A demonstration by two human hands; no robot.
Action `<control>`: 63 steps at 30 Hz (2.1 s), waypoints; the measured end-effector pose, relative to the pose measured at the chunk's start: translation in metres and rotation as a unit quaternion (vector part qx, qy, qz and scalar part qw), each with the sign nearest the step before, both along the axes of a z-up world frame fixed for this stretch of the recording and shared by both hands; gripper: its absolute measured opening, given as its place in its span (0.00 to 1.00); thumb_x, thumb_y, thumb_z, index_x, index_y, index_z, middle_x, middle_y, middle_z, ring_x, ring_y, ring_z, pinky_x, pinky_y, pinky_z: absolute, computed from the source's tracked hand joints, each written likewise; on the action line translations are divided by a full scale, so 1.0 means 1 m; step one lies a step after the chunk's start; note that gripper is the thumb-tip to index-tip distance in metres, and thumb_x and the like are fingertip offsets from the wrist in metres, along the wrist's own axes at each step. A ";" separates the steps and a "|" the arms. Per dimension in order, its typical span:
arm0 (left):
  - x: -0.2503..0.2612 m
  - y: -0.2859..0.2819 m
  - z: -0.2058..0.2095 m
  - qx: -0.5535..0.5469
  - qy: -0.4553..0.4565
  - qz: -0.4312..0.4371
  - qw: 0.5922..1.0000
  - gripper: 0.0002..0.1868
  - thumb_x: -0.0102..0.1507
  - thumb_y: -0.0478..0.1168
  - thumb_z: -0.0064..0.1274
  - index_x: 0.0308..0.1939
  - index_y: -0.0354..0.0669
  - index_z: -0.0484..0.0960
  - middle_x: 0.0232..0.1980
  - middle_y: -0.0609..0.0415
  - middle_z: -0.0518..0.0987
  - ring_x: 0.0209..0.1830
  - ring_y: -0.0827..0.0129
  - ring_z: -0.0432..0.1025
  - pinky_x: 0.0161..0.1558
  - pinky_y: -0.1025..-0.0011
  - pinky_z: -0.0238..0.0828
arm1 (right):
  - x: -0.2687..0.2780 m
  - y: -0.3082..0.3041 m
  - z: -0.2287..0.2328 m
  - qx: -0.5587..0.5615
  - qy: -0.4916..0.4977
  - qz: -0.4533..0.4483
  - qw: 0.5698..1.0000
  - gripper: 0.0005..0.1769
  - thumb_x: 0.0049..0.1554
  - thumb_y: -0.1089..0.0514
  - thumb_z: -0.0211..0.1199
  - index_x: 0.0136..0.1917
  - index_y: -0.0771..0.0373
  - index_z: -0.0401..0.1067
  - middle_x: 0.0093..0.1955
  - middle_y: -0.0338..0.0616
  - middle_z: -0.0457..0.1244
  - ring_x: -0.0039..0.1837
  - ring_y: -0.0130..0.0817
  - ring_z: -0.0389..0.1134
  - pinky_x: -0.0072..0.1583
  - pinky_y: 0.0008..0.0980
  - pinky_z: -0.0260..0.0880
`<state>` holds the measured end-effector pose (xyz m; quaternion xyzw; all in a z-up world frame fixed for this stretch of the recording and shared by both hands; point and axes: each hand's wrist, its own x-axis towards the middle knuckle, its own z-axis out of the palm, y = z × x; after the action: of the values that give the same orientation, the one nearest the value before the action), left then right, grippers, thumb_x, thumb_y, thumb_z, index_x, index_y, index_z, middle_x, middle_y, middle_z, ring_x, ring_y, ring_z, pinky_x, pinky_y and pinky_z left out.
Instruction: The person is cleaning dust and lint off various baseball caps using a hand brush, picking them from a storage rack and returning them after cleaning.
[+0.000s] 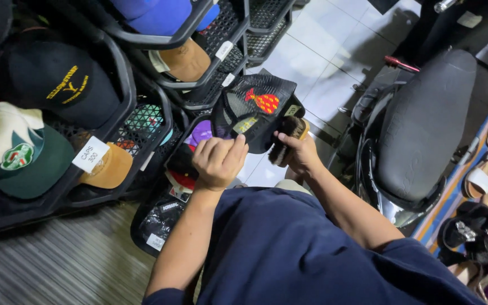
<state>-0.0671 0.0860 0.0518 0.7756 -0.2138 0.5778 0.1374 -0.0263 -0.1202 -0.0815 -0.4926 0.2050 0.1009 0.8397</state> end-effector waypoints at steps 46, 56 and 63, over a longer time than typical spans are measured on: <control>0.051 -0.106 -0.062 -0.950 0.143 -0.231 0.153 0.28 0.66 0.61 0.53 0.58 0.44 0.83 0.61 0.41 0.80 0.58 0.49 0.77 0.62 0.50 0.75 | 0.064 -0.088 -0.002 0.092 0.090 0.181 0.975 0.36 0.52 0.63 0.72 0.69 0.73 0.61 0.69 0.60 0.59 0.67 0.57 0.63 0.65 0.69 0.65; 0.061 -0.161 -0.189 -0.923 0.324 -0.099 0.180 0.14 0.62 0.36 0.62 0.43 0.63 0.75 0.42 0.52 0.78 0.38 0.53 0.79 0.45 0.56 0.85 | 0.116 -0.120 -0.074 0.069 0.310 0.188 0.929 0.25 0.53 0.65 0.70 0.62 0.73 0.68 0.55 0.61 0.69 0.56 0.51 0.75 0.60 0.58 0.76; 0.059 -0.166 -0.224 -0.931 0.294 -0.056 0.210 0.45 0.64 0.36 0.63 0.76 0.64 0.50 0.59 0.46 0.62 0.47 0.60 0.69 0.57 0.61 0.81 | 0.115 -0.125 -0.038 0.036 0.320 0.224 0.920 0.24 0.53 0.65 0.71 0.60 0.76 0.69 0.51 0.57 0.70 0.53 0.51 0.75 0.57 0.54 0.77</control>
<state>-0.0082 -0.0804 -0.1723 0.1932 0.4899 0.0848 0.8459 0.0883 -0.2448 -0.1192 -0.4365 0.3426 0.4462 0.7022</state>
